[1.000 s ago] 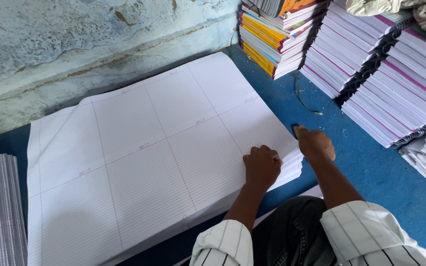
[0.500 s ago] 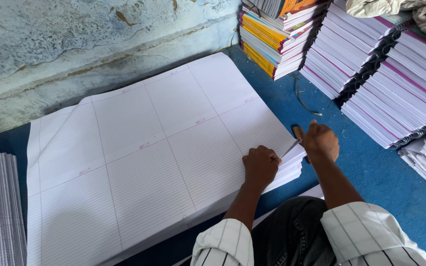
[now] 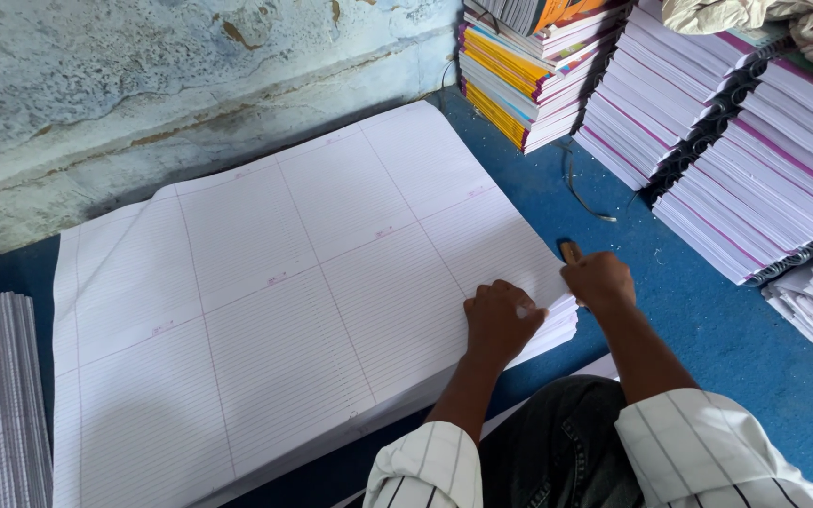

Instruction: The person folds large sheets of lined paper in half and uses a wooden block to press the crease flat. They repeat this process for multiple sheets, stacking the folded papers to the left.

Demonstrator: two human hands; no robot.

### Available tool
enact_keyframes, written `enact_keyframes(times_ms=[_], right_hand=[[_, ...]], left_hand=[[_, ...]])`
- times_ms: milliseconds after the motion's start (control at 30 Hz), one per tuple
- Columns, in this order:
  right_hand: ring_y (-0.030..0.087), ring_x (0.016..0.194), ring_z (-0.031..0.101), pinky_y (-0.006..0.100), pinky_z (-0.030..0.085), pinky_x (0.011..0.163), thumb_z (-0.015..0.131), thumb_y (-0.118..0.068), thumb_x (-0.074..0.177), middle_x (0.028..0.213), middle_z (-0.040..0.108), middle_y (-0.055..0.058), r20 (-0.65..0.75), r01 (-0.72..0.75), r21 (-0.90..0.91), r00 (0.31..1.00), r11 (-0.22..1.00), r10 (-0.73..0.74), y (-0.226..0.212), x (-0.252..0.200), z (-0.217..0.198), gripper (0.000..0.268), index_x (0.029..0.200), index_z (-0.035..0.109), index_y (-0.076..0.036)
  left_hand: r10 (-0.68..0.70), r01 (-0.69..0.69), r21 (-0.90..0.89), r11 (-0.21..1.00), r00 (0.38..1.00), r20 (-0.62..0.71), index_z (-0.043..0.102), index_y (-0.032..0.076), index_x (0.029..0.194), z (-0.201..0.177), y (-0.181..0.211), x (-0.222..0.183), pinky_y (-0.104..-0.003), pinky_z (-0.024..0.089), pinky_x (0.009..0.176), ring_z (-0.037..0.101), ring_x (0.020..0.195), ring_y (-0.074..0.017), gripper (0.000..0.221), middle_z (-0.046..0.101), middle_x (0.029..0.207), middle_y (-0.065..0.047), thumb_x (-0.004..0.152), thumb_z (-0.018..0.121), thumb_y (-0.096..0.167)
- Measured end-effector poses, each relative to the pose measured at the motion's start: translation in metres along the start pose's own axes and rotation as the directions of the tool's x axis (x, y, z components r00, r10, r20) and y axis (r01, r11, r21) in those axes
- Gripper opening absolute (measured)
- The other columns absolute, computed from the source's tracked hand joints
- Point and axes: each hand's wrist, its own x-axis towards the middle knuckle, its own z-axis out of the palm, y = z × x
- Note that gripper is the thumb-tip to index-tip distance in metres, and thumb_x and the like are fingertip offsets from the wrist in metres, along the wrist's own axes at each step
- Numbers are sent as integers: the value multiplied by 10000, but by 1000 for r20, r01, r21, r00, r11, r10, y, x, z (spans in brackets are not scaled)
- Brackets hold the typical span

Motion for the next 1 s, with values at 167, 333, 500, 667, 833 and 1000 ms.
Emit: enact_keyframes(times_ms=[167, 333, 500, 667, 833, 1000], right_hand=[[150, 585, 698, 282, 555, 504, 758, -276, 923, 787, 762, 107, 82, 4, 131, 997, 991, -15, 8, 15, -1, 309, 1022, 752, 16], [158, 474, 532, 287, 437, 418, 764, -230, 931, 694, 673, 146, 273, -111, 358, 962, 927, 10, 11, 9, -18, 325, 899, 727, 92], [160, 436, 526, 281, 385, 387, 651, -226, 960, 621, 667, 118, 476, -36, 232, 876, 972, -81, 7, 5, -42, 286, 880, 736, 35], [123, 427, 454, 275, 258, 397, 667, -208, 944, 599, 669, 82, 496, 32, 51, 867, 998, -53, -3, 4, -57, 263, 833, 760, 12], [138, 433, 480, 291, 331, 442, 693, -227, 948, 597, 655, 83, 454, 115, -103, 889, 988, -56, -14, 3, -56, 282, 797, 762, 0], [182, 481, 584, 332, 492, 535, 702, -272, 960, 623, 688, 84, 448, 221, -232, 889, 947, -98, -25, 0, -55, 323, 820, 769, 11]], left_hand=[[-86, 89, -67, 994, 995, 59, 793, 79, 952, -2, -4, 10, -526, 442, 947, 651, 1010, -288, 326, 727, 1089, -125, 808, 807, 371], [-167, 178, -155, 972, 983, 81, 711, 77, 1201, 3, -12, 20, -477, 483, 982, 710, 1056, -264, 427, 754, 1168, -133, 853, 751, 321], [-238, 257, -246, 935, 965, 107, 551, 30, 1394, -6, -9, 26, -443, 455, 1042, 675, 1162, -283, 618, 696, 1275, -171, 879, 758, 300], [-290, 340, -307, 889, 936, 199, 427, 8, 1485, -29, 2, 25, -372, 557, 944, 739, 1059, -288, 714, 718, 1211, -182, 881, 713, 258], [-383, 444, -500, 744, 896, 225, 390, 20, 1506, -37, 5, 38, -357, 561, 976, 693, 1147, -287, 703, 668, 1278, -178, 907, 687, 241], [-437, 446, -846, 294, 849, 296, 362, -1, 1505, -32, -18, 48, -329, 533, 1084, 640, 1285, -305, 681, 617, 1363, -267, 945, 612, 295]])
